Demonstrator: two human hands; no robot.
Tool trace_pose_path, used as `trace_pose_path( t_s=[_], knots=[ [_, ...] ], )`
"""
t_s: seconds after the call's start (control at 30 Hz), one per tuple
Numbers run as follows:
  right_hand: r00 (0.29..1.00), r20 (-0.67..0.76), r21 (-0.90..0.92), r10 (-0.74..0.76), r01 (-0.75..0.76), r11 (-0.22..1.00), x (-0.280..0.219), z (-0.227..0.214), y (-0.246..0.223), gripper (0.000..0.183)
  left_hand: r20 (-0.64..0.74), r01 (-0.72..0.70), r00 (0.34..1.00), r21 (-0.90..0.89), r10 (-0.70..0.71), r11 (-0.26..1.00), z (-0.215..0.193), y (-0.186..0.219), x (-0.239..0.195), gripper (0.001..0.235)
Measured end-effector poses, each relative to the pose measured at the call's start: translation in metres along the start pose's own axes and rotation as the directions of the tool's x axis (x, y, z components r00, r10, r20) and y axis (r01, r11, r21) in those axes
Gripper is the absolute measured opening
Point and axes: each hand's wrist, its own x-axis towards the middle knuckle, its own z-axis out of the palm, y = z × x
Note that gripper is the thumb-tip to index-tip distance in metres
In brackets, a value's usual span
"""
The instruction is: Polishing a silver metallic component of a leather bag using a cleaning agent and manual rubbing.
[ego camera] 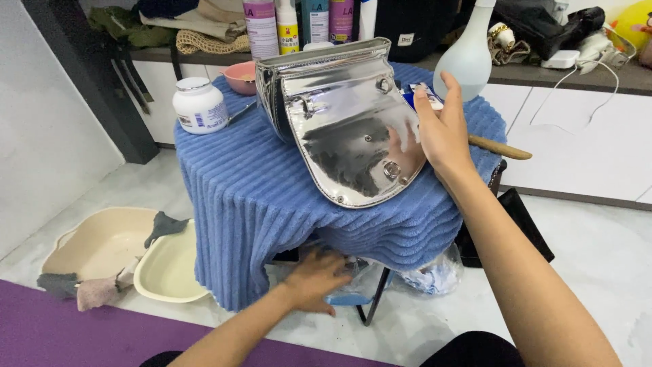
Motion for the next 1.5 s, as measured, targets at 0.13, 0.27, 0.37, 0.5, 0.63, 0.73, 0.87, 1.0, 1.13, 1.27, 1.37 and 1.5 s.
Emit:
trace_pose_path(
  t_s=[0.13, 0.27, 0.37, 0.5, 0.63, 0.73, 0.87, 1.0, 1.13, 1.27, 1.37, 1.5],
  knots=[
    [1.000, 0.005, 0.028, -0.010, 0.010, 1.000, 0.000, 0.001, 0.001, 0.069, -0.181, 0.058, 0.983, 0.278, -0.008, 0.959, 0.067, 0.026, 0.023, 0.075],
    [1.000, -0.006, 0.035, 0.008, -0.008, 0.999, 0.000, 0.001, 0.000, 0.068, -0.460, 0.227, 0.887, 0.354, -0.042, 0.907, 0.089, 0.040, 0.043, 0.023],
    [1.000, -0.013, 0.037, 0.001, 0.000, 0.999, 0.002, 0.001, 0.003, 0.068, -0.464, 0.201, 0.855, -0.114, -0.231, 0.973, 0.043, 0.058, 0.035, 0.009],
    [1.000, -0.014, 0.031, 0.023, -0.023, 0.999, 0.000, 0.000, -0.001, 0.066, -0.292, 0.130, 0.868, -0.649, -0.402, 0.750, -0.018, 0.082, 0.012, 0.025],
    [0.999, -0.007, 0.055, 0.050, -0.049, 0.997, -0.003, 0.000, -0.006, 0.066, -0.252, 0.012, 0.936, -0.676, -0.247, 0.737, -0.014, 0.110, 0.009, 0.018],
    [0.999, -0.013, 0.051, 0.049, -0.048, 0.998, -0.001, 0.000, -0.001, 0.065, -0.411, -0.023, 0.886, -0.497, -0.213, 0.867, -0.007, 0.114, 0.005, 0.021],
    [0.999, -0.015, 0.055, 0.043, -0.042, 0.998, -0.002, -0.002, -0.003, 0.064, -0.390, 0.045, 0.873, -0.533, -0.292, 0.845, -0.018, 0.097, -0.014, 0.032],
    [0.998, -0.007, 0.040, 0.062, -0.061, 0.997, -0.005, -0.002, -0.009, 0.065, -0.152, 0.209, 0.902, -0.665, -0.404, 0.717, -0.046, 0.075, -0.051, 0.045],
    [0.996, -0.004, 0.049, 0.088, -0.088, 0.995, -0.006, -0.001, -0.009, 0.064, -0.283, 0.172, 0.850, -0.647, -0.444, 0.743, -0.062, 0.051, -0.070, 0.040],
    [0.997, -0.032, 0.019, 0.063, -0.063, 0.998, -0.005, -0.002, -0.010, 0.065, -0.374, -0.069, 0.912, -0.546, -0.169, 0.835, -0.113, 0.050, -0.094, 0.020],
    [0.998, -0.058, 0.026, 0.037, -0.035, 0.999, -0.002, 0.000, -0.002, 0.063, -0.410, -0.238, 0.909, -0.663, -0.079, 0.709, -0.156, 0.034, -0.120, 0.017],
    [0.990, -0.082, -0.057, -0.118, 0.114, 0.992, 0.004, 0.000, 0.008, 0.060, -0.550, -0.523, 0.834, -0.815, -0.051, 0.250, -0.210, -0.001, -0.154, 0.015]
  ],
)
